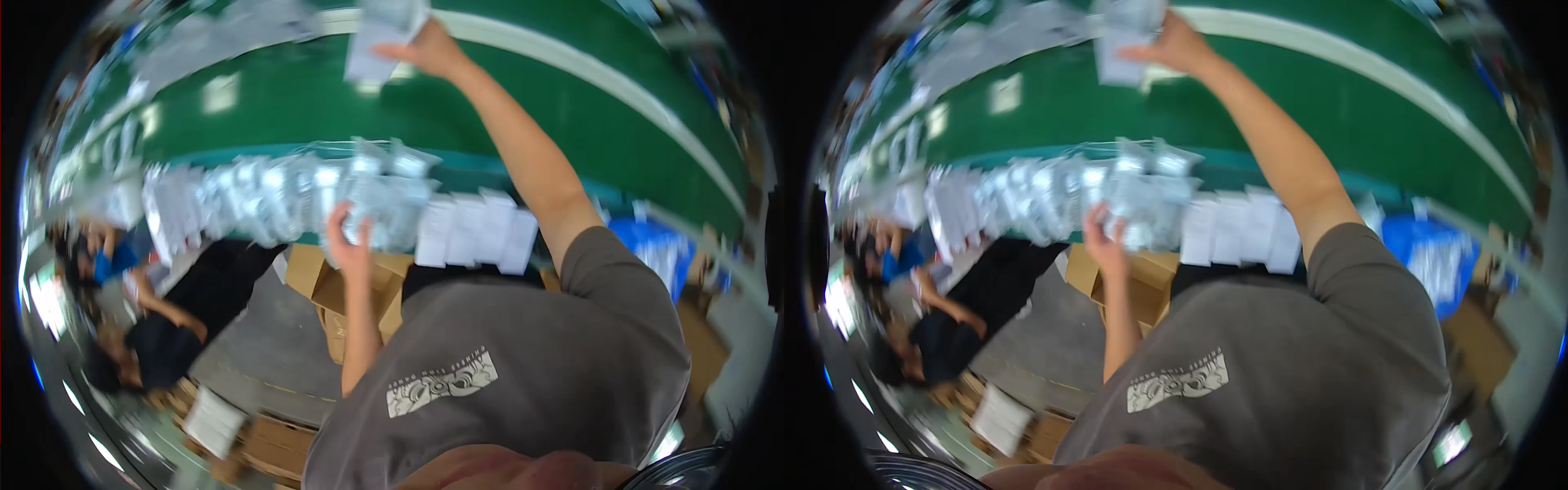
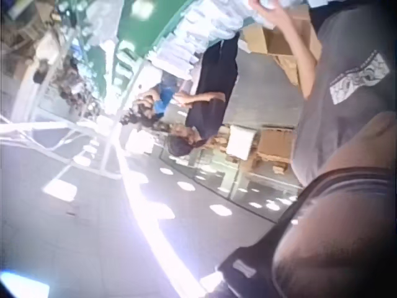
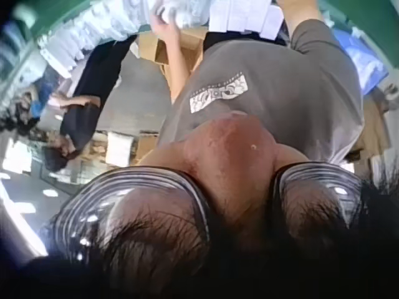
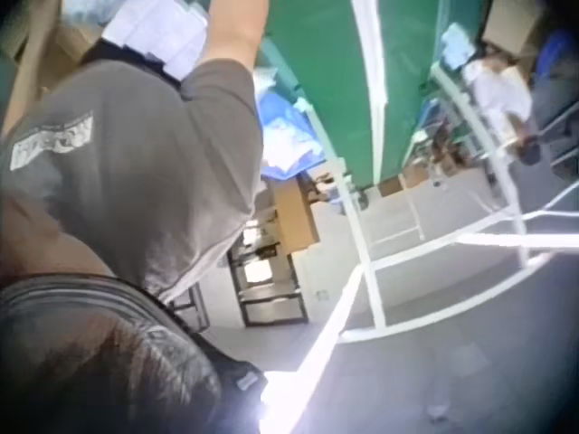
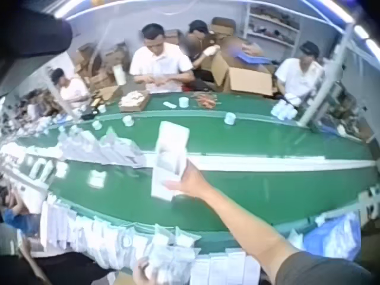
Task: Manually packaging electronic components into boxes on an assembly line.
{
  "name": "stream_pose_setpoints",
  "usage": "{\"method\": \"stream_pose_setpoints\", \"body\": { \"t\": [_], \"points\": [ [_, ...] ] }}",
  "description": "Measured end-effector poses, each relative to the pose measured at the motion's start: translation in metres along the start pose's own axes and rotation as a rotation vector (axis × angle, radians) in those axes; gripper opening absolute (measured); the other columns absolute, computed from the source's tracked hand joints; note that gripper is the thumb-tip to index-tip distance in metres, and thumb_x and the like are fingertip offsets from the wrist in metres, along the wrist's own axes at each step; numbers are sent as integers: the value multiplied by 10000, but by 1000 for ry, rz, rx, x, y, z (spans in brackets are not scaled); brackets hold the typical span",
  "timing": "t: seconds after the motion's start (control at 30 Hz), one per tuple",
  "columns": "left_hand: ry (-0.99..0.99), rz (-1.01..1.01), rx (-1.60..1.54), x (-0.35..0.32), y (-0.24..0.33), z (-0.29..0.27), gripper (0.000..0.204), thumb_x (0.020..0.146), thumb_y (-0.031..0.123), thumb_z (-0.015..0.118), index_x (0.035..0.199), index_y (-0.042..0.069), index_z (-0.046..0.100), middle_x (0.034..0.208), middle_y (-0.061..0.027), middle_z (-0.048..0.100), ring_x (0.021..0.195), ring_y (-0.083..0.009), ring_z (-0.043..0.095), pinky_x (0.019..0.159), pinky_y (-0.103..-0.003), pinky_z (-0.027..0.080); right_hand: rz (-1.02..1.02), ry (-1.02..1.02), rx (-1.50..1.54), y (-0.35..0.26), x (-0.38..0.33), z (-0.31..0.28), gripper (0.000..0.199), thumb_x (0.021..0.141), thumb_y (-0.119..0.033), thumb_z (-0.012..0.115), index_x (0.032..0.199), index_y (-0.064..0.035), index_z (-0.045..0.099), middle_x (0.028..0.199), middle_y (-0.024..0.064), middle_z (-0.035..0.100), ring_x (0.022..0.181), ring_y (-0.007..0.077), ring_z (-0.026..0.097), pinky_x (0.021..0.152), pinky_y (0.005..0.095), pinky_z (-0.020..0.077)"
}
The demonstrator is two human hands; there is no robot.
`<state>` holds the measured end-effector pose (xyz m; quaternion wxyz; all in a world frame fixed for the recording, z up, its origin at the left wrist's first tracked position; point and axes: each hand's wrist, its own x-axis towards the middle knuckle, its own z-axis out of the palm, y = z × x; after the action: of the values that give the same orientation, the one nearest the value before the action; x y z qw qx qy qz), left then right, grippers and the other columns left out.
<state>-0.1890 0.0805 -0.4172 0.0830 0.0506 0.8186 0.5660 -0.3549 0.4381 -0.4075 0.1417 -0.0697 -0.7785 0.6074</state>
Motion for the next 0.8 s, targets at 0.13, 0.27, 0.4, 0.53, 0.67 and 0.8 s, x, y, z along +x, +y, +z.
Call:
{"method": "stream_pose_setpoints", "body": {
  "t": [0.13, 0.27, 0.4, 0.53, 0.67, 0.8],
  "points": [
    [-401, 43, -741, 52, 109, 53, 786, 802, 245, 726, 1463, 7, 374, 1429, -167, 482, 1356, -299, 445, 1133, -453, 360, 66, -341, -66, -108, -156, -54, 831, 590, -424, 872, 1270, -41, 586, 1099, 177, 676, 1015, 334, 662, 907, 418, 526],
    [-719, -351, -573, 0, 115, 99, 893, 719, 301, 746, 1465, -7, 363, 1411, -178, 503, 1306, -323, 504, 1114, -456, 388, 300, -374, -238, -130, -277, -105, 773, 710, -436, 822, 1301, -16, 556, 1116, 184, 661, 1044, 345, 647, 919, 433, 519],
    [-769, -506, -683, -94, 112, 151, 830, 739, 260, 679, 1462, -21, 383, 1364, -180, 552, 1208, -359, 579, 1048, -446, 456, 398, -160, -382, -130, -377, -233, 627, 855, -400, 735, 1316, -17, 550, 1173, 170, 657, 1002, 321, 669, 908, 411, 535],
    [-715, -896, -999, -140, 124, 163, 653, 776, 254, 599, 1357, -30, 513, 1238, -184, 634, 1168, -360, 610, 1019, -461, 481, 1006, 874, -424, -63, -540, -425, 316, 895, -325, 622, 1017, -44, 700, 793, 111, 713, 777, 277, 706, 649, 413, 557],
    [-625, -787, -751, -158, 144, 181, 578, 824, 273, 550, 1306, -47, 555, 1186, -192, 662, 1128, -351, 635, 994, -451, 501, 1151, 617, -1149, 75, -734, -475, 406, 818, -280, 687, 1165, -75, 641, 1144, 198, 682, 1087, 388, 639, 911, 501, 522],
    [-477, -920, -447, -167, 180, 175, 503, 864, 236, 561, 1272, -59, 573, 1163, -173, 678, 1074, -320, 662, 973, -441, 514, 1100, 560, -1365, 109, -758, -457, 437, 828, -360, 724, 1185, -118, 650, 1194, 128, 647, 1162, 359, 588, 922, 509, 506]
  ]
}}
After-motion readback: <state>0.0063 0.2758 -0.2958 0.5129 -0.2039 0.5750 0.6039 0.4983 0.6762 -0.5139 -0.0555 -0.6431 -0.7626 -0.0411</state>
